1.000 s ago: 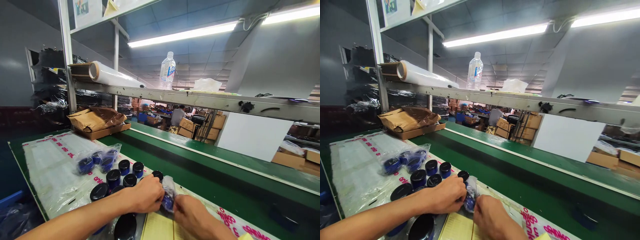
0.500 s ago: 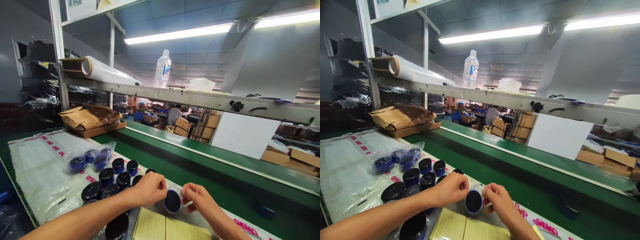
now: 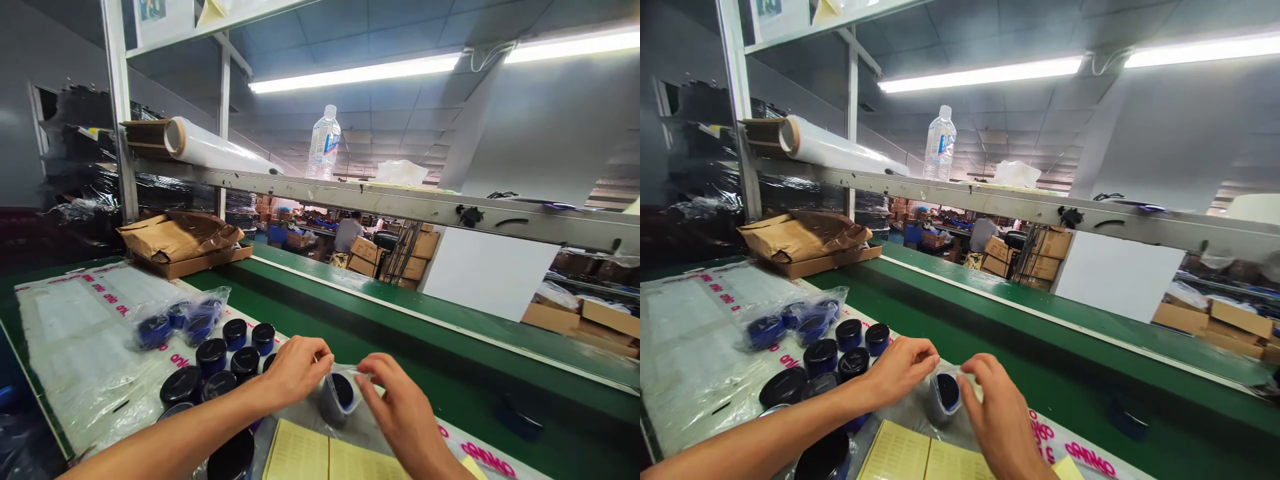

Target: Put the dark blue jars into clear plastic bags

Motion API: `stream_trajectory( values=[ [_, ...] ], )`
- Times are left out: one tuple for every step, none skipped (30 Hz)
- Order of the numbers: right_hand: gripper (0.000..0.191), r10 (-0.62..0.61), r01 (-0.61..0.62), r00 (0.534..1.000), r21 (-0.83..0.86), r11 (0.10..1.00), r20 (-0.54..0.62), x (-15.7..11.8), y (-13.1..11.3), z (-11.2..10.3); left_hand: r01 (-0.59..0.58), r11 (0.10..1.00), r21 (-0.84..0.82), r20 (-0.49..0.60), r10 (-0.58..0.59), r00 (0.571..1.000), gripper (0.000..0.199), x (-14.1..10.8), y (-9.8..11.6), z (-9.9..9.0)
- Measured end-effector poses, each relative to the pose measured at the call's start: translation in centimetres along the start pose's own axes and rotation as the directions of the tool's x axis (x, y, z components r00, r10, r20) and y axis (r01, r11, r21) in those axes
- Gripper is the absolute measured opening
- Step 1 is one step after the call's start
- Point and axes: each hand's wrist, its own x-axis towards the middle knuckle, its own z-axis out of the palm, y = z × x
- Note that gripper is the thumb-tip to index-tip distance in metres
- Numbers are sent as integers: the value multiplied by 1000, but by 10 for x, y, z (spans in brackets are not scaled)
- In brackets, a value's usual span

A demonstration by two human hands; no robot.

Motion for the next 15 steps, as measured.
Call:
stream_trajectory(
  values=[
    [22, -102, 108, 993, -92, 990, 61, -3, -5, 3, -25, 1000, -2, -1, 25, 1000, 31, -2, 0, -2],
    [20, -181, 206, 974, -203, 957, 135, -6, -8, 6, -61, 998, -7, 9, 61, 998, 27, -4, 0, -5],
    [28, -222, 278, 953, -315, 907, 205, -8, -11, 10, -120, 993, -3, 37, 120, 992, 25, -7, 0, -8],
    [39, -225, 316, 940, -410, 856, 255, -9, -13, 14, -199, 980, 15, 84, 197, 977, 33, -10, 1, -10],
    [45, -204, 318, 939, -474, 821, 277, -9, -14, 17, -279, 959, 41, 139, 271, 953, 44, -12, 1, -11],
    [45, -183, 306, 943, -508, 805, 279, -9, -14, 19, -344, 936, 71, 189, 326, 926, 47, -14, 1, -11],
    [42, -167, 287, 949, -515, 808, 267, -9, -13, 19, -385, 917, 100, 226, 356, 907, 41, -16, 1, -10],
    [36, -157, 266, 956, -504, 822, 249, -9, -13, 17, -397, 910, 122, 243, 360, 901, 30, -16, 1, -9],
    [31, -145, 241, 963, -490, 838, 225, -9, -13, 13, -379, 916, 133, 234, 342, 910, 17, -17, 1, -8],
    [26, -129, 209, 972, -474, 856, 197, -9, -12, 8, -344, 931, 121, 211, 315, 926, 9, -16, 1, -7],
    [23, -108, 173, 981, -460, 871, 164, -9, -11, 3, -313, 945, 98, 185, 292, 938, 9, -16, 0, -7],
    [21, -82, 135, 987, -442, 887, 136, -10, -10, -3, -286, 956, 71, 162, 272, 949, 11, -16, 0, -7],
    [18, -53, 96, 992, -411, 906, 114, -10, -8, -8, -259, 965, 43, 138, 251, 958, 14, -15, -1, -8],
    [15, -20, 55, 995, -364, 930, 98, -12, -6, -11, -233, 972, 18, 117, 230, 966, 18, -15, -2, -8],
    [11, 22, 7, 996, -306, 952, 90, -13, -3, -14, -208, 978, -4, 101, 207, 973, 28, -15, -3, -9]
  ],
)
